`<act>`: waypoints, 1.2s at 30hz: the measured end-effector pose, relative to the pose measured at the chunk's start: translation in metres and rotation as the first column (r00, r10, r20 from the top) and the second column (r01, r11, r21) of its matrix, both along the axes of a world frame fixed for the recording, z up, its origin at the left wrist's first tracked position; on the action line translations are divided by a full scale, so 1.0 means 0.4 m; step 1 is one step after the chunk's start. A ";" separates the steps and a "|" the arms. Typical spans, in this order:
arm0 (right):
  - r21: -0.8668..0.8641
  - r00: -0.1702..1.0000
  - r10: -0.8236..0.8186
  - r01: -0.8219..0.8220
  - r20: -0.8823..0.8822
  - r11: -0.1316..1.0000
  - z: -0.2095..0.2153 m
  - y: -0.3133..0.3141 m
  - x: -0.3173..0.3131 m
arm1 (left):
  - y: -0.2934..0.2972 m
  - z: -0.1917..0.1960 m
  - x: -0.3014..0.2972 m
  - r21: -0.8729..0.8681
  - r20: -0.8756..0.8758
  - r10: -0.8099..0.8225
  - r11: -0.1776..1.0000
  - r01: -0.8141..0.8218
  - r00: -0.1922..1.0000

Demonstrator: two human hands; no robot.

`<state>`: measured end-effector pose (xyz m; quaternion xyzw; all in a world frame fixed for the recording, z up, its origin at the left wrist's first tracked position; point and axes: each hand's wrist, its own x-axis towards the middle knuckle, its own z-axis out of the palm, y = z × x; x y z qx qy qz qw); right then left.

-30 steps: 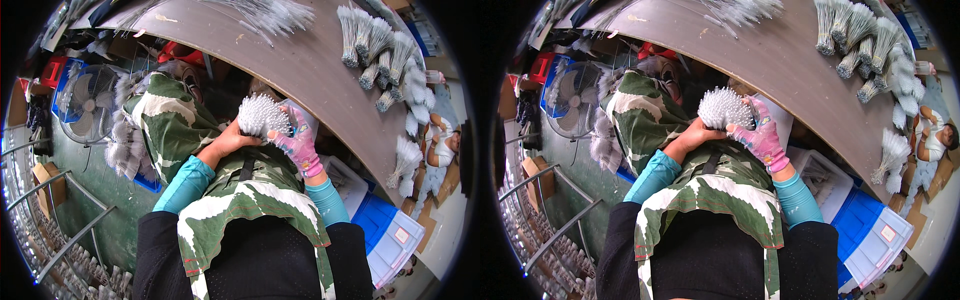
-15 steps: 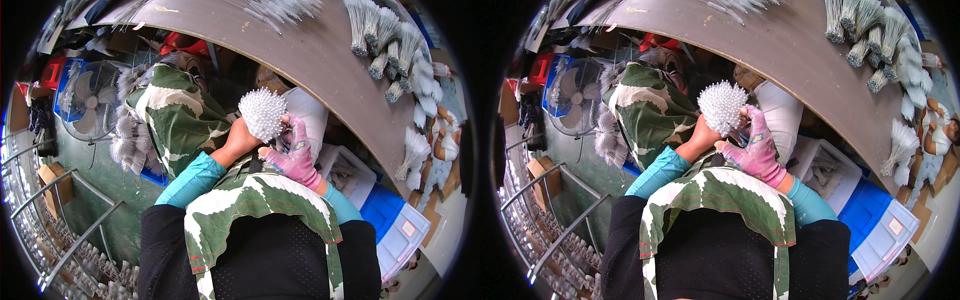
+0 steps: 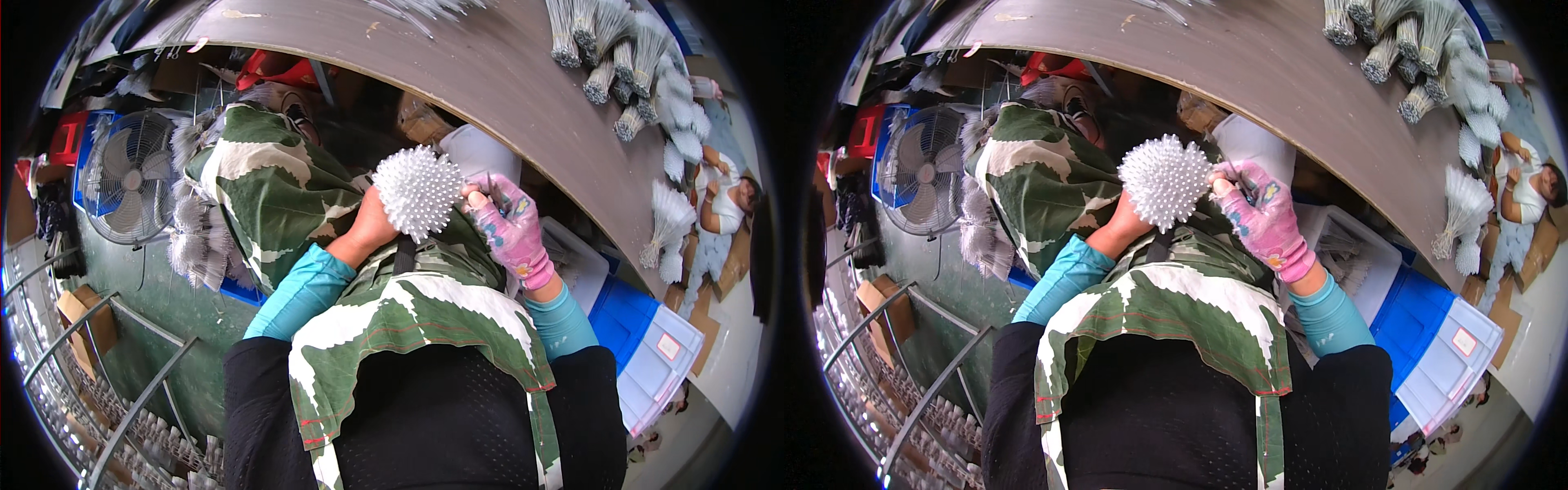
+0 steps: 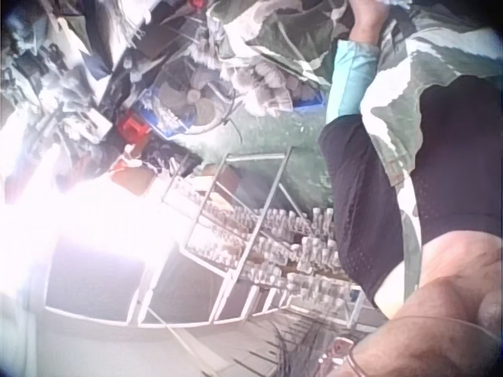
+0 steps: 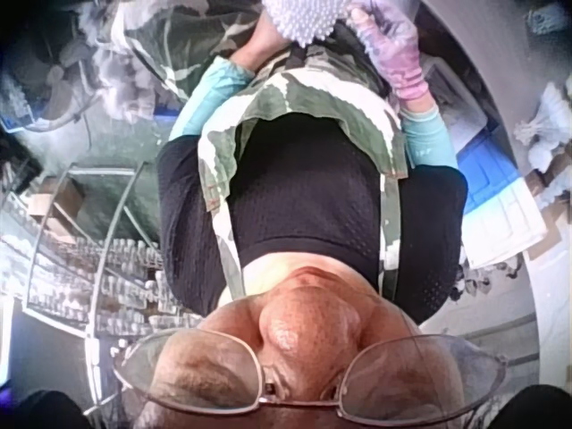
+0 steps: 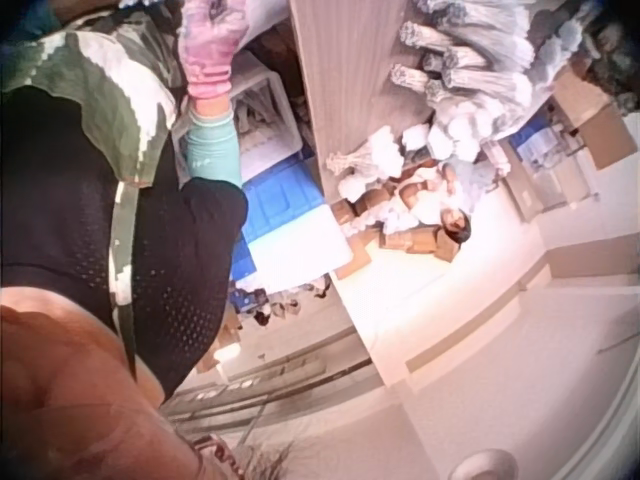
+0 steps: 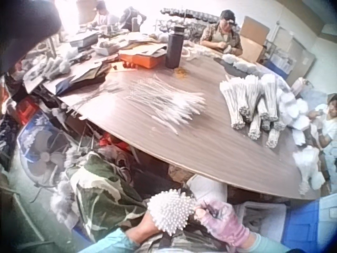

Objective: The person assembles bundles of white bristles into brush heads using wire and pliers.

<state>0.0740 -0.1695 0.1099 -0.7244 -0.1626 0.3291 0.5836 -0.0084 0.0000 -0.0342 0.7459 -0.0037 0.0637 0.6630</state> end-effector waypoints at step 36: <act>-0.585 0.836 0.539 -0.490 -0.105 0.646 0.127 0.002 0.038 | -0.005 0.018 0.005 0.150 0.009 -0.082 0.985 0.080 0.997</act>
